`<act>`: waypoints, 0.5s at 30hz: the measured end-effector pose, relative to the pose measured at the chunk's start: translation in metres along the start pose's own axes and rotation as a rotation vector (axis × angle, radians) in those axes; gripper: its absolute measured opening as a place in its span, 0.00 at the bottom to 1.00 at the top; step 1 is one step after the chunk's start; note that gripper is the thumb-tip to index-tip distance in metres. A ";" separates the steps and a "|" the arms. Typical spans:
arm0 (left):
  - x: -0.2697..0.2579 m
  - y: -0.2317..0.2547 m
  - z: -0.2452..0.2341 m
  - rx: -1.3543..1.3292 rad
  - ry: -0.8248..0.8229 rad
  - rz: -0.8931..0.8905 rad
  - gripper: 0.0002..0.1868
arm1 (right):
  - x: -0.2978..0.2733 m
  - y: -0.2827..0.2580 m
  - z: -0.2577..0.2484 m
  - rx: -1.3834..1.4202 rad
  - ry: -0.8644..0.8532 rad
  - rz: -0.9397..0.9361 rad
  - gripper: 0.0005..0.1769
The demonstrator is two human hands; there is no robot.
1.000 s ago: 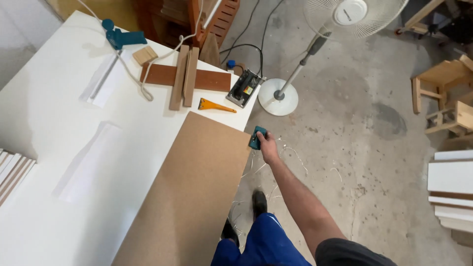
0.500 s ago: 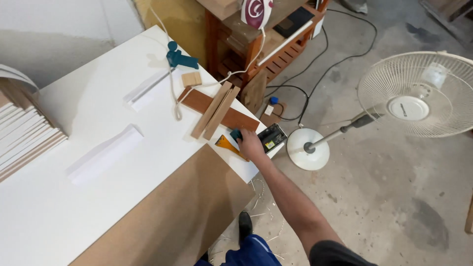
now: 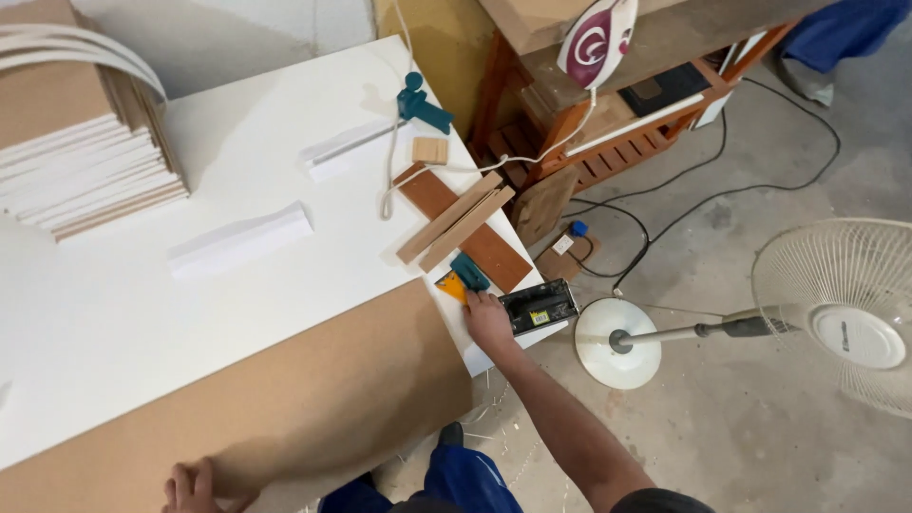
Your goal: Trimming excess edge banding with a manual trimmer and scraper, then sanding the edges of a wooden board to a smooth finish.
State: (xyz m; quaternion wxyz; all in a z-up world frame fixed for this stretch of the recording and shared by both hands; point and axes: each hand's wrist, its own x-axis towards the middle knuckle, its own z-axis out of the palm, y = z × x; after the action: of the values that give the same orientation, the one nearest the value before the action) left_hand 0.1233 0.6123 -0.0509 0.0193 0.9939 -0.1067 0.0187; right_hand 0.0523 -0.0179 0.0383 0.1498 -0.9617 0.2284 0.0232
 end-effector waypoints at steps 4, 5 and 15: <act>0.009 0.014 -0.042 0.088 -0.189 -0.036 0.73 | -0.016 0.002 -0.030 0.265 -0.061 0.138 0.13; 0.014 0.028 -0.072 0.007 -0.373 -0.050 0.67 | -0.024 0.008 -0.038 0.327 -0.102 0.076 0.14; 0.022 0.058 -0.128 -0.128 -0.612 -0.127 0.62 | -0.111 0.063 -0.062 0.113 -0.525 -0.450 0.25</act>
State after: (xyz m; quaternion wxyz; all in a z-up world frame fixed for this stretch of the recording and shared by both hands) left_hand 0.1280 0.5563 0.0802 0.0497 0.9549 -0.0460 -0.2892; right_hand -0.0764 -0.0425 0.0925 0.2578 -0.9394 -0.0348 0.2234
